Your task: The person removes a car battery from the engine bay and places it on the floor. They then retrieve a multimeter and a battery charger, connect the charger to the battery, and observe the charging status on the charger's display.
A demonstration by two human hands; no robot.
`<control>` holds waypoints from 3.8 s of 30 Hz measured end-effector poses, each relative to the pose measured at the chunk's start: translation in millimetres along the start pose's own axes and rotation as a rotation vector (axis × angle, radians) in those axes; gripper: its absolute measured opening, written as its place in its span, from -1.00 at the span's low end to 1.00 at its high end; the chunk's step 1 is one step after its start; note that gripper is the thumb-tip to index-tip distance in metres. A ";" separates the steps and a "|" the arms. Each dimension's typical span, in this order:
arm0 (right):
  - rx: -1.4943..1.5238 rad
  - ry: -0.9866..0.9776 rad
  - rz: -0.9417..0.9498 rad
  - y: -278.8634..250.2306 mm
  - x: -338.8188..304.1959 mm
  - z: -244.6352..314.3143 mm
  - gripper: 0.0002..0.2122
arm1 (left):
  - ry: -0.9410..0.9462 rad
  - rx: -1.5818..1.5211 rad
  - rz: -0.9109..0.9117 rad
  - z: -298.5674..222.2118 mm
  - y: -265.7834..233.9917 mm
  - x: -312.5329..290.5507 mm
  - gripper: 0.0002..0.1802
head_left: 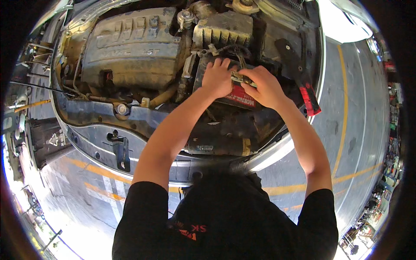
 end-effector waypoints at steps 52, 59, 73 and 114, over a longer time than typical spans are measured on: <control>-0.009 0.105 -0.296 35.5 10.8 53.0 -0.72 | -0.648 -1.603 -0.193 13.0 -24.9 -62.3 -0.55; 0.150 0.149 -0.258 58.3 -2.3 78.5 -0.64 | -0.712 -1.889 -0.003 27.4 -23.9 -71.4 -0.65; 0.641 0.421 -0.251 38.6 4.1 44.0 -0.72 | -0.388 -2.006 0.248 28.5 -34.9 -59.3 -0.64; 0.127 0.147 -0.553 15.7 -152.9 15.6 -0.84 | 0.331 -0.191 -0.058 18.2 -124.6 123.7 -0.66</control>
Point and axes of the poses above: each hand's wrist, its own x-axis towards the middle knuckle, its own y-axis out of the palm, z = x × y, the point moved 3 cm from there along x, towards the middle knuckle, and after that the axes turned 3 degrees about x, right-handed, at the moved point
